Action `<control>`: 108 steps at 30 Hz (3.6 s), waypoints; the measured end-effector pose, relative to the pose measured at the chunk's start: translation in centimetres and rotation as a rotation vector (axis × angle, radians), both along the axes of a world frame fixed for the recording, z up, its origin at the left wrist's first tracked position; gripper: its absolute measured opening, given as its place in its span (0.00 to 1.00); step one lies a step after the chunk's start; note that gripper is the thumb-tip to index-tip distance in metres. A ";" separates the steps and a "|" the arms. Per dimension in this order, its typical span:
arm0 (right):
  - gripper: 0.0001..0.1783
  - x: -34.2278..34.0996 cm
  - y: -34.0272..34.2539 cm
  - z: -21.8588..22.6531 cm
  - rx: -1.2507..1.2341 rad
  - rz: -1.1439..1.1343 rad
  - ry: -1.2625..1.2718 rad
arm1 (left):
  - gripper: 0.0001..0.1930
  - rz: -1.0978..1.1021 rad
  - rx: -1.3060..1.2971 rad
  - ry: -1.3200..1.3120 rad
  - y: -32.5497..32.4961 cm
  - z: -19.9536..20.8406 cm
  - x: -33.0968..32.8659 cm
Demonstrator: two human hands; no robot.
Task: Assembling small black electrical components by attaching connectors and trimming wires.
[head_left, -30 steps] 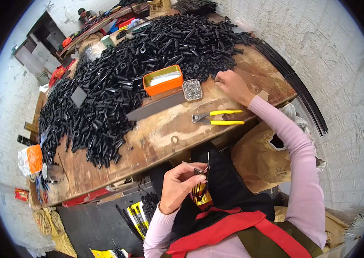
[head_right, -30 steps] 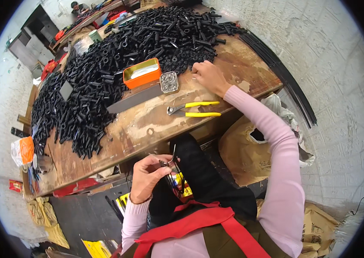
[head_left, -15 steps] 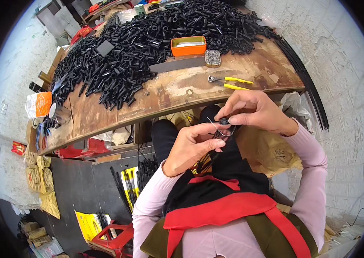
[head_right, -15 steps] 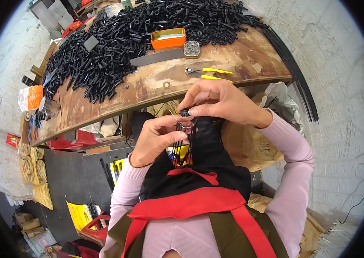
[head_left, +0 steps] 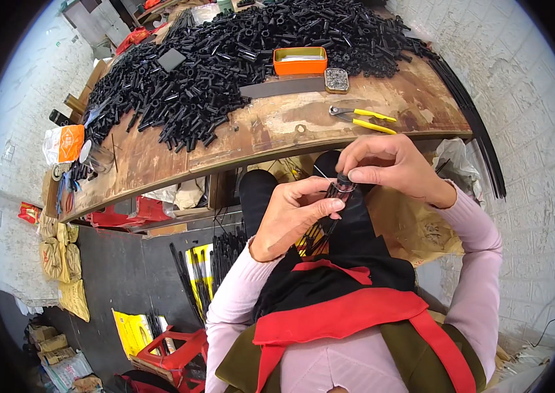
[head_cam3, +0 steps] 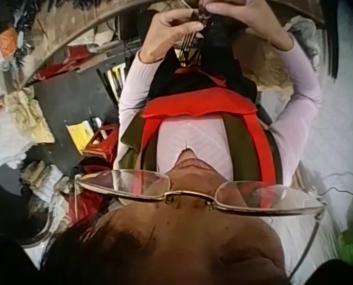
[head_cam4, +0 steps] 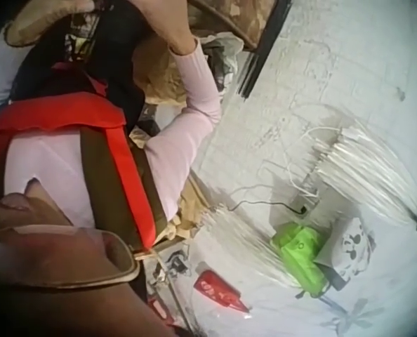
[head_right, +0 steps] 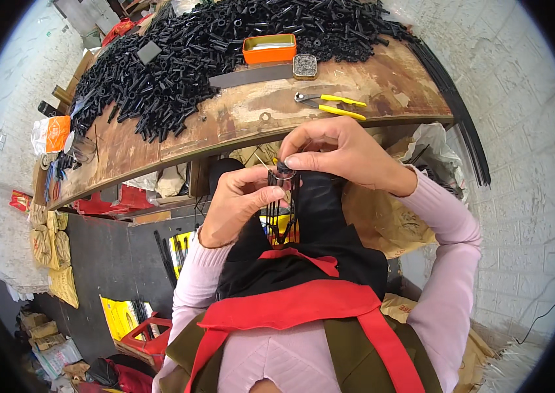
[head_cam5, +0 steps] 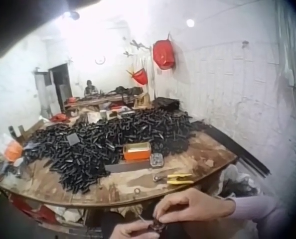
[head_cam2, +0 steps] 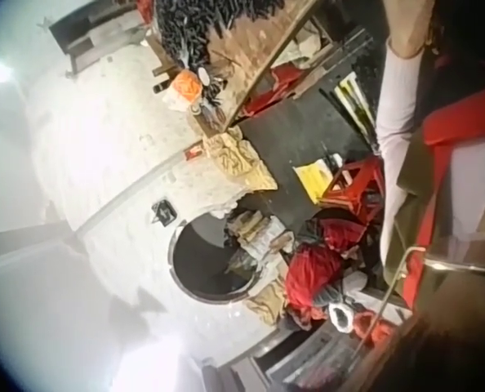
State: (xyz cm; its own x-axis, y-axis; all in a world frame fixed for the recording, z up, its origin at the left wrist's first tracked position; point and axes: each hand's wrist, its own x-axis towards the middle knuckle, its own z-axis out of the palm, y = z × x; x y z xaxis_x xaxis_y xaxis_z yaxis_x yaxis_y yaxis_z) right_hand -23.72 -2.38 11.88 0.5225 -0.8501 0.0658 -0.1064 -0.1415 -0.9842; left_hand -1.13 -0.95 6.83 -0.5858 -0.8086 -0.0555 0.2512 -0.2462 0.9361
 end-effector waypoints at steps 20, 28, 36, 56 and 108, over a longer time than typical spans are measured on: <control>0.12 0.1 -0.2 -2.2 -0.433 -0.088 0.049 | 0.09 0.132 -0.136 0.108 0.0 -1.1 -2.0; 0.14 -2.0 0.3 -2.7 -0.270 -0.135 -0.246 | 0.09 0.097 0.019 0.083 -1.0 -1.6 -3.0; 0.14 -3.5 0.4 -6.1 -0.340 -0.185 -0.472 | 0.09 -0.062 0.069 0.218 -1.4 -2.1 -5.3; 0.14 1.8 0.5 -6.3 -0.464 -0.465 -0.462 | 0.11 0.483 -0.419 -0.345 0.3 -0.8 -4.0; 0.07 0.8 -4.5 -13.3 -0.743 -0.543 0.416 | 0.17 0.621 -0.460 -0.046 -5.1 -1.6 4.4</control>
State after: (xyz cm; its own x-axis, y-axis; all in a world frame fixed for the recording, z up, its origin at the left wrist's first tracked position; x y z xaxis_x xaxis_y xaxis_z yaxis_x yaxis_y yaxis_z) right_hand -22.90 -6.91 -1.38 0.1786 -0.7976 0.5761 -0.6532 -0.5340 -0.5369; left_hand 3.31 -6.09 5.23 -0.0231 -0.9356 0.3523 0.1749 0.3432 0.9228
